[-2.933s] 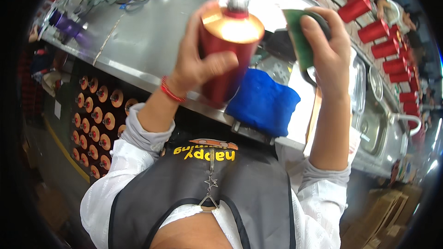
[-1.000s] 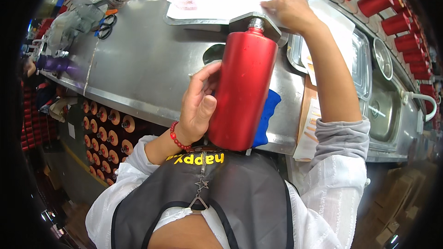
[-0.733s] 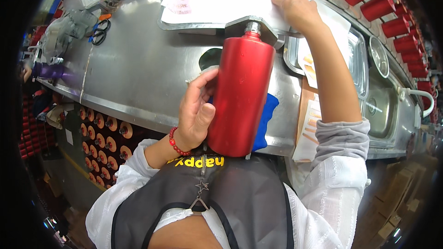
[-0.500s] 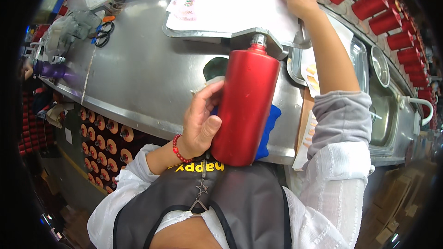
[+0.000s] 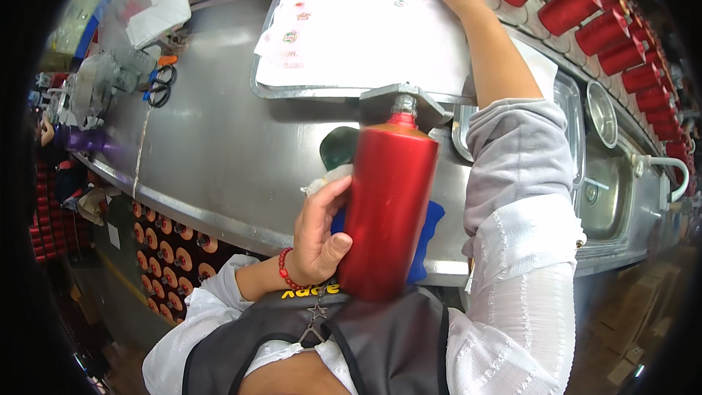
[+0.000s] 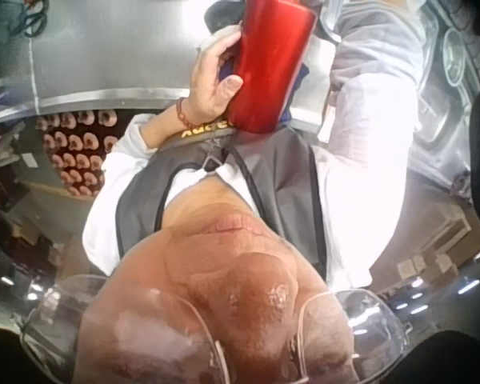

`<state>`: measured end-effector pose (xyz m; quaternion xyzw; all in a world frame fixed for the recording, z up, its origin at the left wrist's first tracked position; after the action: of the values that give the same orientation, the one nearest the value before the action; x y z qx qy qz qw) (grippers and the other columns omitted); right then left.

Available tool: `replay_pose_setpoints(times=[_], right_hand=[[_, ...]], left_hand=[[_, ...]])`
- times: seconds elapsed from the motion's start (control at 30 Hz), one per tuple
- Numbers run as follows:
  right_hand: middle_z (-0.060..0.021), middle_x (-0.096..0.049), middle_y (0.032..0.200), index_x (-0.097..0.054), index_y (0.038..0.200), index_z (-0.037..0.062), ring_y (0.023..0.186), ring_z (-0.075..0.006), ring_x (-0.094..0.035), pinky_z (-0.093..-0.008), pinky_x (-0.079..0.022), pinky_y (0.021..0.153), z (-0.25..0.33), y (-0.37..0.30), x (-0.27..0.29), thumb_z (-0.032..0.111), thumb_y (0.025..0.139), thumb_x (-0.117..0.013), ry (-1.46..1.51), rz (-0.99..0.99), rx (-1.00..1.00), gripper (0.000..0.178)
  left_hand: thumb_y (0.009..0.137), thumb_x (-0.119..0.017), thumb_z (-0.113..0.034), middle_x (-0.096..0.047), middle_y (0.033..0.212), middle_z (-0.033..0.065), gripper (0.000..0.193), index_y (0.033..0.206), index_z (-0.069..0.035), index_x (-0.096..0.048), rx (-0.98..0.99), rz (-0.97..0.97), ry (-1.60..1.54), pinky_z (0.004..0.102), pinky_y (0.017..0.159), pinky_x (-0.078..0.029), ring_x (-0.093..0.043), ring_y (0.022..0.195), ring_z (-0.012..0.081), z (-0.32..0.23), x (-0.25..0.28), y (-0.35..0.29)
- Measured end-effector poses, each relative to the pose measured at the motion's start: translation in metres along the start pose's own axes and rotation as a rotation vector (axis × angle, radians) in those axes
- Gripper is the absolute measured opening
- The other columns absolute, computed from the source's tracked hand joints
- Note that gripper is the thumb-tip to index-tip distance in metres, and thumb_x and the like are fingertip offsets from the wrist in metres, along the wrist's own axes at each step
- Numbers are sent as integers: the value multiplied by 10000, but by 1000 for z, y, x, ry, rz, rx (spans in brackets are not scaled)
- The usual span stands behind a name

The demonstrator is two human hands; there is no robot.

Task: The person applies a red label to a bottle, smooths it with a green tool, and wipes the surface with a cloth. The person repeats this process on multiple bottles at a stainless steel workstation.

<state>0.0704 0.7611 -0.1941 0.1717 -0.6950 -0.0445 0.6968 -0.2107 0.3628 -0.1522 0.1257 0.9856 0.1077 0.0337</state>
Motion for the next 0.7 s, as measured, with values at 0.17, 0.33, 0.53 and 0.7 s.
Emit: replay_pose_setpoints(times=[0.17, 0.33, 0.53, 0.7], right_hand=[[-50, -661, 1203, -759, 963, 76, 1155, -331, -559, -417, -483, 990, 22, 3, 25, 284, 921, -695, 124, -220, 140, 222], [-123, -653, 1204, -706, 958, 21, 1152, -340, -569, -425, -461, 999, 55, -47, 134, 204, 941, -669, 222, -320, 430, 187], [-111, -632, 1271, -604, 915, 13, 1063, -272, -641, -361, -492, 911, 79, -149, 288, 168, 989, -612, 273, -192, 467, 172], [-150, -595, 1327, -579, 917, 10, 1109, -211, -615, -346, -502, 869, 114, -202, 370, 129, 1020, -583, 287, -14, 589, 157]], left_hand=[[1020, -551, -484, -461, 1438, 269, 728, 1449, 85, -401, 4, 9, -16, 400, 1078, -420, -508, 1294, 359, 3, -1, -1], [918, -672, -566, -283, 1565, 325, 1076, 1554, 109, -126, -243, 323, 328, 539, 1212, -196, -294, 1475, 451, -26, 6, -3], [745, -838, -366, -306, 1541, 365, 1127, 1559, 88, -205, -283, 353, 661, 712, 1154, -102, -305, 1434, 554, -26, -2, -24], [717, -852, -282, -353, 1517, 369, 1058, 1536, 88, -293, -419, 301, 716, 655, 1161, -222, -389, 1382, 546, -52, -7, -23]])
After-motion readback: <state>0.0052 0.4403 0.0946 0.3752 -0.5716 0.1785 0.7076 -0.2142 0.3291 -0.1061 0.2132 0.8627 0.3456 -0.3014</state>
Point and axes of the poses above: each hand's wrist, its own y-axis towards the middle knuckle, its own x-axis out of the back of the hand, z = x × y, the point moved 5 cm from there along y, towards the middle knuckle
